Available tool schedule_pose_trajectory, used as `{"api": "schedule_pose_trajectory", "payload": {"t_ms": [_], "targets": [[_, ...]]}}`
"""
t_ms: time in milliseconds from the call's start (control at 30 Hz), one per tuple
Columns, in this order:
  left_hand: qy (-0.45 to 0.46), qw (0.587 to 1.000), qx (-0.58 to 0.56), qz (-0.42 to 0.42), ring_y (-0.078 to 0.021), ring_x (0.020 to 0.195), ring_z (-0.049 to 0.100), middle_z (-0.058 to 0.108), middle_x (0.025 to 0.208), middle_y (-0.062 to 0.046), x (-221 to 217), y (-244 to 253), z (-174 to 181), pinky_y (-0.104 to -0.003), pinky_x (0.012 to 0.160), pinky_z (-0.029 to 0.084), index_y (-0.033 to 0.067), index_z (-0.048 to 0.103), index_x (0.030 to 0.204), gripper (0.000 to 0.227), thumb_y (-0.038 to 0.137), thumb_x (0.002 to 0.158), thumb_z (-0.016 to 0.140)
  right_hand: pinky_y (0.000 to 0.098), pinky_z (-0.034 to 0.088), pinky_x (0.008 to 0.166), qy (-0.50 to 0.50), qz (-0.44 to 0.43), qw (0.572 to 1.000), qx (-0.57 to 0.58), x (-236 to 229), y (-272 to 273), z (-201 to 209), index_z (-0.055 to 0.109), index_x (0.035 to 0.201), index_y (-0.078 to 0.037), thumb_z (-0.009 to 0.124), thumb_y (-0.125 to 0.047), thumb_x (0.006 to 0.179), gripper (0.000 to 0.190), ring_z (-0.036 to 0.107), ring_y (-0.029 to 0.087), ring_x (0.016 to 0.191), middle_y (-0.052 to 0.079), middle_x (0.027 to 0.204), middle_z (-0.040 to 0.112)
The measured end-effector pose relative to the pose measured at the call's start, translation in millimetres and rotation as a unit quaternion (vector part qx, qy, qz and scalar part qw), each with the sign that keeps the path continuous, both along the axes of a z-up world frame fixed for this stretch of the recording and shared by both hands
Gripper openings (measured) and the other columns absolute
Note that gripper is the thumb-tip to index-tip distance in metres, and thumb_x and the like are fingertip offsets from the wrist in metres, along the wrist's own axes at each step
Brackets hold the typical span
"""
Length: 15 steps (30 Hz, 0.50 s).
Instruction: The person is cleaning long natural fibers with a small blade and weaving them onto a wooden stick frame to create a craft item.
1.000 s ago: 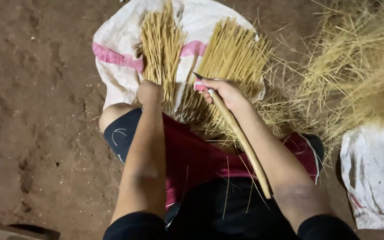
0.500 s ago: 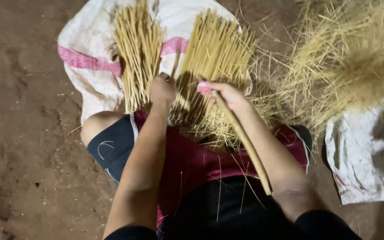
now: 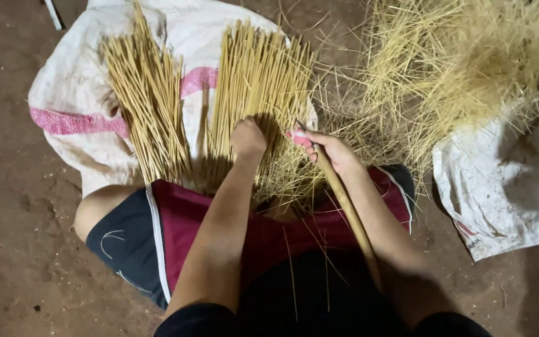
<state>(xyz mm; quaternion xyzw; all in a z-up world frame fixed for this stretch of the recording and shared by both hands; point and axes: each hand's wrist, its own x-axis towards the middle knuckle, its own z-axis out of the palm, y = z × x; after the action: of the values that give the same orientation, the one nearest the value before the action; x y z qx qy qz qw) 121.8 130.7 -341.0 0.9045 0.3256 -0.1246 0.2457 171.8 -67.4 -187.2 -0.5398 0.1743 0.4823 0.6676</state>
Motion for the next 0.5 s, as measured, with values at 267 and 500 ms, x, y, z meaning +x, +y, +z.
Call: {"api": "schedule_pose_trajectory", "payload": {"t_ms": [267, 500], "targets": [[-0.2, 0.973, -0.098, 0.062, -0.0457, 0.085, 0.072, 0.069, 0.085, -0.021, -25, -2, 98, -0.055, 0.075, 0.057, 0.0067, 0.061, 0.101, 0.013, 0.018, 0.094, 0.058, 0.0223, 0.052, 0.045, -0.032, -0.065, 0.997, 0.023, -14, -42, 37, 0.06, 0.11, -0.003, 0.064, -0.019, 0.092, 0.024, 0.058, 0.01, 0.058, 0.004, 0.08, 0.06], [-0.313, 0.898, -0.31, -0.018, -0.0242, 0.073, 0.063, 0.068, 0.08, -0.021, -65, -56, 262, -0.039, 0.061, 0.054, 0.0031, 0.066, 0.105, 0.012, 0.011, 0.099, 0.059, 0.0348, 0.059, 0.045, -0.2, -0.132, 0.967, 0.082, -25, -69, 136, 0.059, 0.123, -0.002, 0.065, -0.011, 0.088, 0.037, 0.062, 0.017, 0.053, 0.016, 0.108, 0.066]]}}
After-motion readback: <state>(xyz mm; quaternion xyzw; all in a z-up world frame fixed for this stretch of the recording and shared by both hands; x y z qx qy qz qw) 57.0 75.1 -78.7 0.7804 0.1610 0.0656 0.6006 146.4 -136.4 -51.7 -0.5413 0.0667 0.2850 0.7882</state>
